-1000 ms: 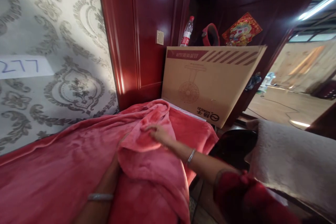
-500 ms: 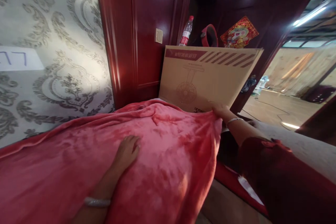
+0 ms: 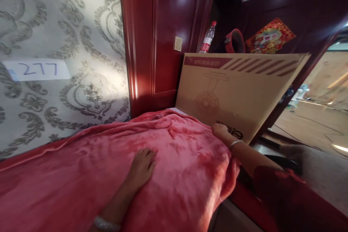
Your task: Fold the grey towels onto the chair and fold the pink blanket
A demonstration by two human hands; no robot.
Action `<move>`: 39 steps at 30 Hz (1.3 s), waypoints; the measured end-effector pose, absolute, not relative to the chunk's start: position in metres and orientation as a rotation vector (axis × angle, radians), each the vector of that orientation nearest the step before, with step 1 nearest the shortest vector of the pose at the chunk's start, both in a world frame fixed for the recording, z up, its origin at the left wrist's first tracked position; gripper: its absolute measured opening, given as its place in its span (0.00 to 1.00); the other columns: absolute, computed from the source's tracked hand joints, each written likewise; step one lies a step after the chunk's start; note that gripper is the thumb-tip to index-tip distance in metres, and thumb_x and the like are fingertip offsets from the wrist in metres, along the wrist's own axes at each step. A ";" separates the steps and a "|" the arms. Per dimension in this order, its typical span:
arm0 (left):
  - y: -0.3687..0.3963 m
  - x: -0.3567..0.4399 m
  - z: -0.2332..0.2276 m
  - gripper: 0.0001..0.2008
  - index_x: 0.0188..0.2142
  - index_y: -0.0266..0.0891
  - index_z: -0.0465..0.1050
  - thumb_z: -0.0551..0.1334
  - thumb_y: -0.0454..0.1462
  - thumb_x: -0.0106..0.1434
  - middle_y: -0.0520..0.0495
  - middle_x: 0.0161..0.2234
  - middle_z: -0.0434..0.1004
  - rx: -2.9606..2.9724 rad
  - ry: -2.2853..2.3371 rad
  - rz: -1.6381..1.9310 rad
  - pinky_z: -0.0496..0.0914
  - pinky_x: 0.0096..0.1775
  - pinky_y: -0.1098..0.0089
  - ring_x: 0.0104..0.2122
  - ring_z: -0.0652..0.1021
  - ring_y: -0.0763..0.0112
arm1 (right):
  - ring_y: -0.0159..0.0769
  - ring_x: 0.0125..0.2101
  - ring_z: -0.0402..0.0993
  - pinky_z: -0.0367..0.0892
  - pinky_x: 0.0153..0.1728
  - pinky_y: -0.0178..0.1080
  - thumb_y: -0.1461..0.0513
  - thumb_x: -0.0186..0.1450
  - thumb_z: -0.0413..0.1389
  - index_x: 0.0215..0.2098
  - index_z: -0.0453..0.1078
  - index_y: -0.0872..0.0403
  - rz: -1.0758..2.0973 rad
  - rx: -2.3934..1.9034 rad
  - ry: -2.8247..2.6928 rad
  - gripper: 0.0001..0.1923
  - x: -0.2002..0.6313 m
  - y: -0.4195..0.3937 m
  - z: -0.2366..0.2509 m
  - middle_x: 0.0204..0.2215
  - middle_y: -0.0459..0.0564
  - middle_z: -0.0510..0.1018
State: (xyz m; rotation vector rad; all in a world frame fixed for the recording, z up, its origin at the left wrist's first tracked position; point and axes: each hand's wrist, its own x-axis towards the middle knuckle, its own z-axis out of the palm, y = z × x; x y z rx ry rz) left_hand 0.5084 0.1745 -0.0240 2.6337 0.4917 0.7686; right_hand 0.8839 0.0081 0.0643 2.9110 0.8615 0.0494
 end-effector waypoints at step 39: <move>0.210 0.497 -0.024 0.14 0.41 0.41 0.81 0.69 0.43 0.55 0.41 0.47 0.84 0.719 0.499 0.859 0.69 0.62 0.51 0.60 0.74 0.47 | 0.42 0.41 0.82 0.77 0.40 0.41 0.59 0.66 0.58 0.57 0.72 0.56 -0.841 3.390 1.961 0.22 0.844 0.203 0.048 0.49 0.58 0.81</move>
